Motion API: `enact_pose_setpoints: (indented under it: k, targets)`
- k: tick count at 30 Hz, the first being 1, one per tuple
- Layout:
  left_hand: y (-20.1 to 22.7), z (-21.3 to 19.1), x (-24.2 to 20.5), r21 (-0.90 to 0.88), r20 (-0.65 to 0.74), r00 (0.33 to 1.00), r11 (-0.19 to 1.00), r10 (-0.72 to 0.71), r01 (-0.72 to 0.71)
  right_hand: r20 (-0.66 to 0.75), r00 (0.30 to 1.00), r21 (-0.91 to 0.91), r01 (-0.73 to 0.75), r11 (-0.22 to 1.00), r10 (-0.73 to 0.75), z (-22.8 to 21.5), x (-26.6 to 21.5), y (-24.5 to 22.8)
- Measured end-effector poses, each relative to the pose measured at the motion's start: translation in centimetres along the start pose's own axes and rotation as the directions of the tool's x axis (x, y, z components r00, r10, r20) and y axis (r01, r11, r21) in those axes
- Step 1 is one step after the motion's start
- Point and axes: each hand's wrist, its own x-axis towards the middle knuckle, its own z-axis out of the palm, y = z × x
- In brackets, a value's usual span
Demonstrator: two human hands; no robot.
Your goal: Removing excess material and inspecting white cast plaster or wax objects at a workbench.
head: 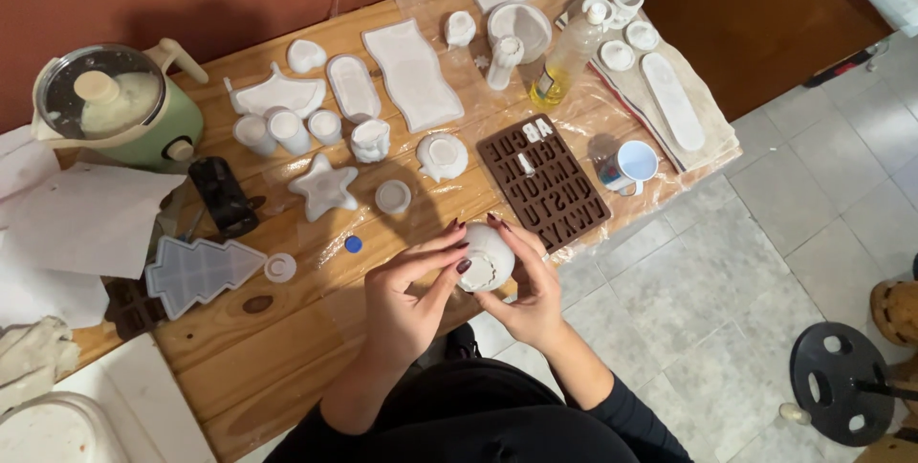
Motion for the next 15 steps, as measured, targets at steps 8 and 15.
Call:
enact_pose_setpoints:
  k: [8, 15]
  targets:
    - [-0.2, 0.3, 0.1, -0.070, -0.017, 0.995, 0.993, -0.097, 0.096, 0.002, 1.000, -0.025, -0.013, 1.000, 0.013, -0.3, 0.1, -0.5]
    - [-0.5, 0.6, -0.2, 0.048, -0.055, 0.998, 0.999, 0.025, -0.022, 0.017, 1.000, -0.042, -0.022, 0.999, 0.022, -0.5, 0.1, -1.2]
